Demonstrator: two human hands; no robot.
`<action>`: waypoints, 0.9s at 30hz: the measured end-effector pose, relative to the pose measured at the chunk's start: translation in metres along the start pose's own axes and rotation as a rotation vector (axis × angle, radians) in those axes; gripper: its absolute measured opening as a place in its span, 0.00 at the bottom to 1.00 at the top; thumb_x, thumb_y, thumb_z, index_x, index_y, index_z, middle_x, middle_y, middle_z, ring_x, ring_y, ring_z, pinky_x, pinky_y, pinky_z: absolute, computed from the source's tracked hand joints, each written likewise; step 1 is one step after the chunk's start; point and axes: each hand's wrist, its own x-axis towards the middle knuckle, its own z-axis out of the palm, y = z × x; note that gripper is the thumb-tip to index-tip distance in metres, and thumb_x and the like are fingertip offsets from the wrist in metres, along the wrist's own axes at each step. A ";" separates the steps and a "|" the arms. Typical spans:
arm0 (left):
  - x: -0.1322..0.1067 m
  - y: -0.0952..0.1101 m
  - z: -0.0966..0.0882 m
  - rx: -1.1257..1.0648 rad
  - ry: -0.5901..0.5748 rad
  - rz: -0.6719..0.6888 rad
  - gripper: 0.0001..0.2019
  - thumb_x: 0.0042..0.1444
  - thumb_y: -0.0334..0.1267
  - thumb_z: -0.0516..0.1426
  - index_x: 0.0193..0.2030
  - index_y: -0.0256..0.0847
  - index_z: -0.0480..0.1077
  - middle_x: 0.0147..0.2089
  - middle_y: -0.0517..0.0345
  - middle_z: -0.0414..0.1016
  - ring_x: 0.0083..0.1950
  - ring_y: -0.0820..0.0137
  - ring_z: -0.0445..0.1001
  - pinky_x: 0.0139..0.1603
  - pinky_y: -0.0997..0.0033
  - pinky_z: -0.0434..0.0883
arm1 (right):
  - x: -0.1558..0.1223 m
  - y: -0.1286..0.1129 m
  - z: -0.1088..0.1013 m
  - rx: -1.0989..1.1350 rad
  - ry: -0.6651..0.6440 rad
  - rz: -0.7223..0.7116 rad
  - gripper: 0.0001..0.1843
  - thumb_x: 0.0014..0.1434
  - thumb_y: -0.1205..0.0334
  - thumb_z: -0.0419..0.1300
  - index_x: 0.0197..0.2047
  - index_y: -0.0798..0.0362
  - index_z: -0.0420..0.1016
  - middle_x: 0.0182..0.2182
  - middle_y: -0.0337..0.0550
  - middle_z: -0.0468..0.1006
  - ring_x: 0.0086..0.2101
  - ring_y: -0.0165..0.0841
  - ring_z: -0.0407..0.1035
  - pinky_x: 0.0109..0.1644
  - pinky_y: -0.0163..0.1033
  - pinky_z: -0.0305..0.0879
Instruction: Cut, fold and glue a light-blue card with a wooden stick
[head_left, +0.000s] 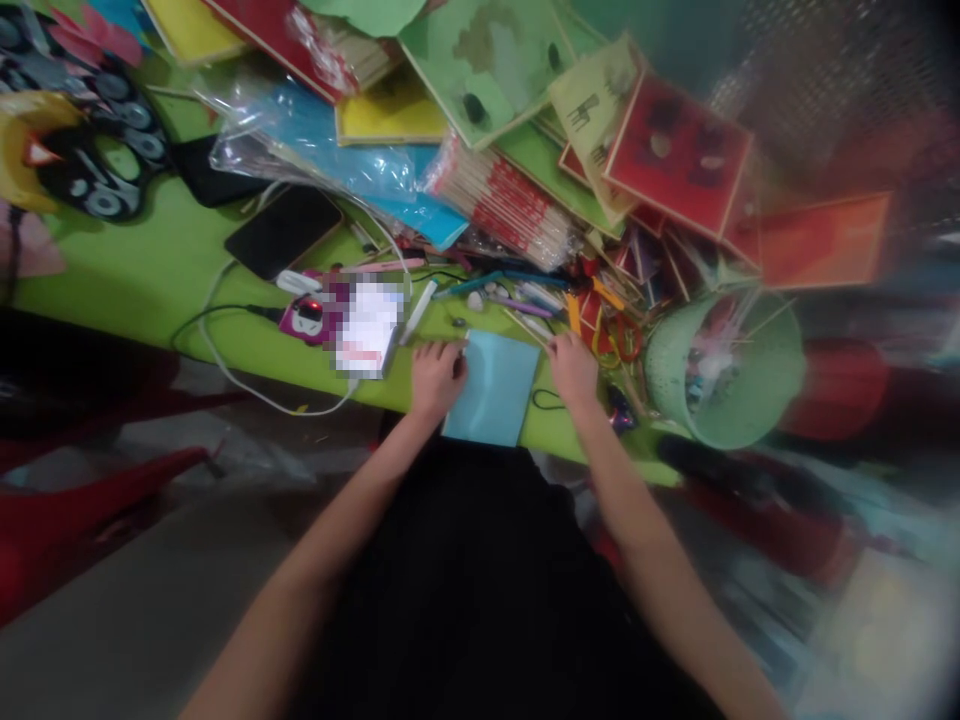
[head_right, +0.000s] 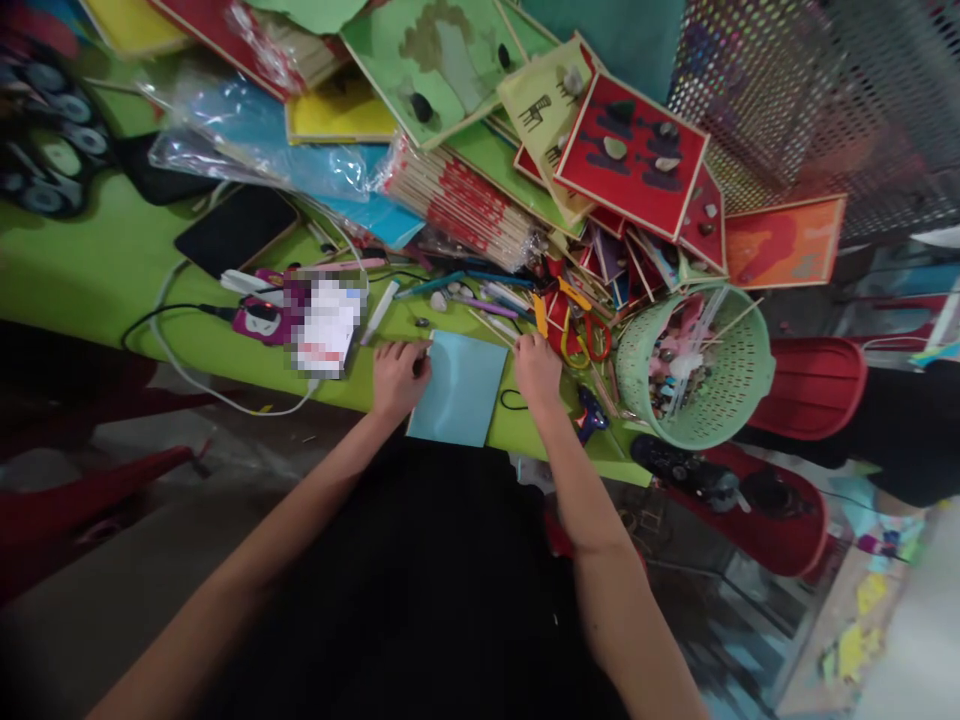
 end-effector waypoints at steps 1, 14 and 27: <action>-0.001 0.000 0.000 0.002 -0.008 -0.004 0.15 0.65 0.33 0.54 0.54 0.41 0.77 0.43 0.48 0.81 0.48 0.54 0.75 0.51 0.56 0.63 | -0.002 0.002 -0.001 0.002 0.003 -0.004 0.13 0.72 0.61 0.52 0.42 0.54 0.77 0.42 0.54 0.79 0.38 0.39 0.73 0.40 0.42 0.68; -0.002 -0.002 0.003 0.001 0.010 -0.024 0.18 0.63 0.32 0.55 0.57 0.45 0.76 0.45 0.48 0.80 0.50 0.55 0.75 0.55 0.54 0.66 | -0.007 -0.018 -0.016 0.096 -0.137 -0.217 0.15 0.74 0.62 0.52 0.50 0.49 0.82 0.44 0.49 0.81 0.43 0.41 0.74 0.48 0.44 0.68; -0.004 -0.002 0.004 -0.016 -0.009 -0.023 0.17 0.66 0.34 0.54 0.58 0.44 0.76 0.45 0.45 0.79 0.51 0.53 0.74 0.54 0.52 0.64 | 0.001 -0.018 -0.010 0.094 -0.142 -0.269 0.19 0.73 0.66 0.50 0.51 0.48 0.83 0.44 0.49 0.80 0.43 0.42 0.74 0.48 0.46 0.69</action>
